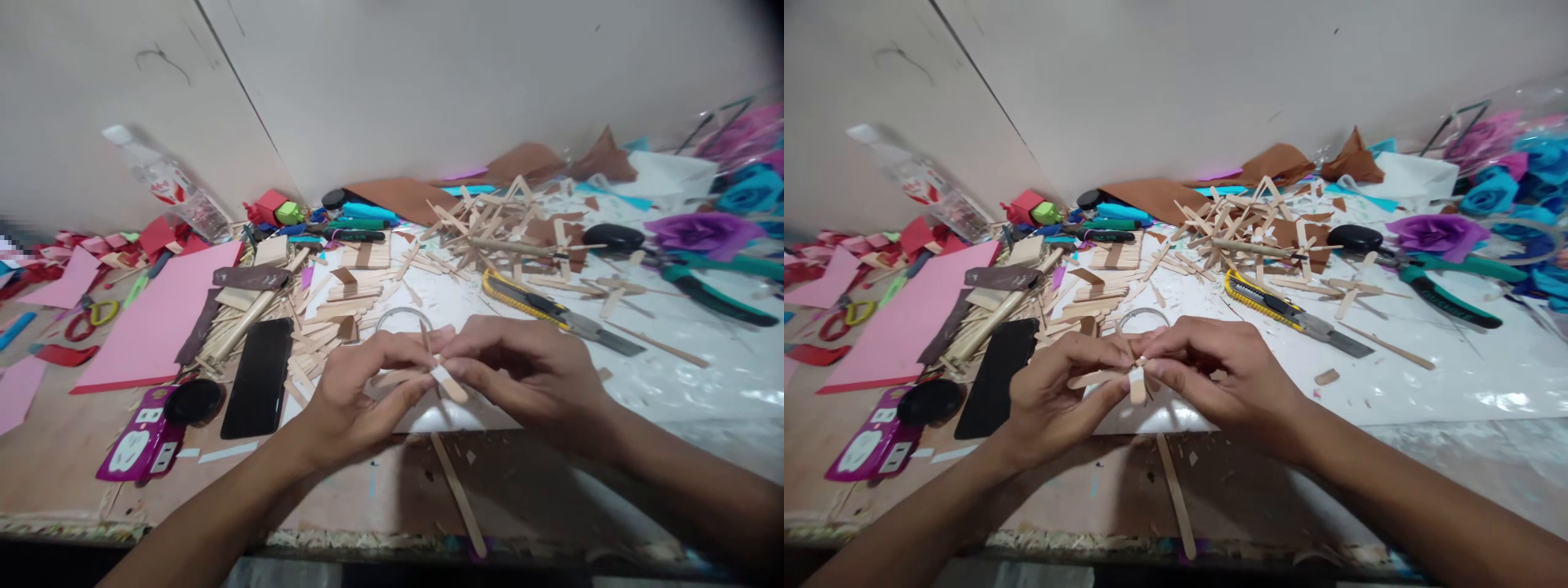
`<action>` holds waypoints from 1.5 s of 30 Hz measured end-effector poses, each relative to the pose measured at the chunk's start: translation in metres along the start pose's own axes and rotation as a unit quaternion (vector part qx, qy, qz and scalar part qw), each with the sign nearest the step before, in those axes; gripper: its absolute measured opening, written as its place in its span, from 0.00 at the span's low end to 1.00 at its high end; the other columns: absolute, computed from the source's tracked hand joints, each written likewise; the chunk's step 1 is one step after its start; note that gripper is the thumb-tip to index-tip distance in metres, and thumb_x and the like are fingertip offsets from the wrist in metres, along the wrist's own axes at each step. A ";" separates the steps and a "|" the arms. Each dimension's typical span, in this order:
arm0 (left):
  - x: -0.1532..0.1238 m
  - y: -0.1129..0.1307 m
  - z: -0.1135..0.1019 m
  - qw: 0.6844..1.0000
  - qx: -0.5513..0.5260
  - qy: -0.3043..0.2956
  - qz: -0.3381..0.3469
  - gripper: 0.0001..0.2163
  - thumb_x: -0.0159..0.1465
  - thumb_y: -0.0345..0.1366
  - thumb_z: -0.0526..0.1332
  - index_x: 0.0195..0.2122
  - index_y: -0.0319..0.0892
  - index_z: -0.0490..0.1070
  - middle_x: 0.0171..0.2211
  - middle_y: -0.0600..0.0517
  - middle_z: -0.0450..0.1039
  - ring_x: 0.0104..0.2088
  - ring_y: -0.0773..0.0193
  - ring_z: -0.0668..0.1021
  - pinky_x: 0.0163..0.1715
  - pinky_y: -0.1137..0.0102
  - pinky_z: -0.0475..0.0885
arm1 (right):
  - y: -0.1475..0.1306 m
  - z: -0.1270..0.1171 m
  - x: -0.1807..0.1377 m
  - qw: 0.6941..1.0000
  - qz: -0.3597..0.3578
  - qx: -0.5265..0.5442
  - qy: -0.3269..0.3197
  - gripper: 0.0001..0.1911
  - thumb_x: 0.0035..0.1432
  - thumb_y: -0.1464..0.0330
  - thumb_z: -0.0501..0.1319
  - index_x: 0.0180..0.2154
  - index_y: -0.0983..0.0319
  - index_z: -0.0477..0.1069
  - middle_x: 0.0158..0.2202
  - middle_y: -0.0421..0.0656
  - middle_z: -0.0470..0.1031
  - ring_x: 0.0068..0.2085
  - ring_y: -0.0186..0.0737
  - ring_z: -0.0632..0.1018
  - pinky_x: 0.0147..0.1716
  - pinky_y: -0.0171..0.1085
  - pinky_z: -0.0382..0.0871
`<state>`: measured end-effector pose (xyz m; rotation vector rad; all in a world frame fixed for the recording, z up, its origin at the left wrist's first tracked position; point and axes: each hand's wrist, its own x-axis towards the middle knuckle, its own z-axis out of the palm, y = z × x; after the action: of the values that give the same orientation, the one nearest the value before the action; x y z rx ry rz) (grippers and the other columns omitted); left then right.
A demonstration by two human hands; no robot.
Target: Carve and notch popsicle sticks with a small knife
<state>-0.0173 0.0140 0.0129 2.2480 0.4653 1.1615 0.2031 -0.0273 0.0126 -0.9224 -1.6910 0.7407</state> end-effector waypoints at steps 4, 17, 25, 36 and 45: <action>0.001 0.001 0.003 0.995 -0.052 0.012 -0.087 0.11 0.64 0.28 0.71 0.46 0.42 0.78 0.39 0.50 0.83 0.32 0.67 0.85 0.33 0.75 0.82 | 0.000 0.000 0.002 0.964 0.198 0.175 -0.024 0.11 0.64 0.60 0.69 0.39 0.62 0.76 0.20 0.35 0.72 0.15 0.28 0.68 0.13 0.28 0.59; 0.005 0.006 0.011 0.955 -0.215 0.055 -0.195 0.09 0.66 0.28 0.69 0.47 0.41 0.74 0.29 0.54 0.81 0.24 0.68 0.84 0.21 0.79 0.79 | 0.005 0.001 0.000 0.963 0.188 0.190 -0.031 0.11 0.65 0.60 0.69 0.37 0.62 0.76 0.20 0.33 0.67 0.17 0.26 0.66 0.14 0.27 0.57; 0.002 0.009 0.012 0.961 -0.175 0.055 -0.208 0.09 0.66 0.28 0.69 0.47 0.39 0.75 0.33 0.50 0.84 0.26 0.66 0.85 0.20 0.80 0.77 | 0.006 0.002 0.002 0.981 0.174 0.079 -0.044 0.15 0.68 0.56 0.64 0.40 0.62 0.76 0.24 0.38 0.74 0.19 0.30 0.71 0.16 0.30 0.62; -0.011 0.001 0.013 0.990 0.107 0.045 -0.082 0.18 0.67 0.29 0.68 0.57 0.43 0.71 0.35 0.53 0.83 0.31 0.68 0.84 0.31 0.77 0.77 | -0.002 0.009 -0.002 0.989 0.115 -0.062 -0.073 0.14 0.68 0.64 0.62 0.30 0.63 0.76 0.22 0.38 0.71 0.23 0.31 0.67 0.23 0.32 0.59; -0.014 0.006 0.017 0.983 0.170 0.047 -0.055 0.18 0.68 0.30 0.65 0.59 0.43 0.70 0.34 0.53 0.82 0.29 0.68 0.84 0.29 0.77 0.76 | 0.005 0.008 -0.006 0.972 0.195 0.062 -0.120 0.18 0.73 0.59 0.57 0.30 0.61 0.68 0.21 0.35 0.67 0.23 0.31 0.67 0.24 0.33 0.59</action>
<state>-0.0107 -0.0036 0.0003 2.4215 0.8722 1.2087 0.1974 -0.0303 0.0030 -1.1275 -1.6638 1.2488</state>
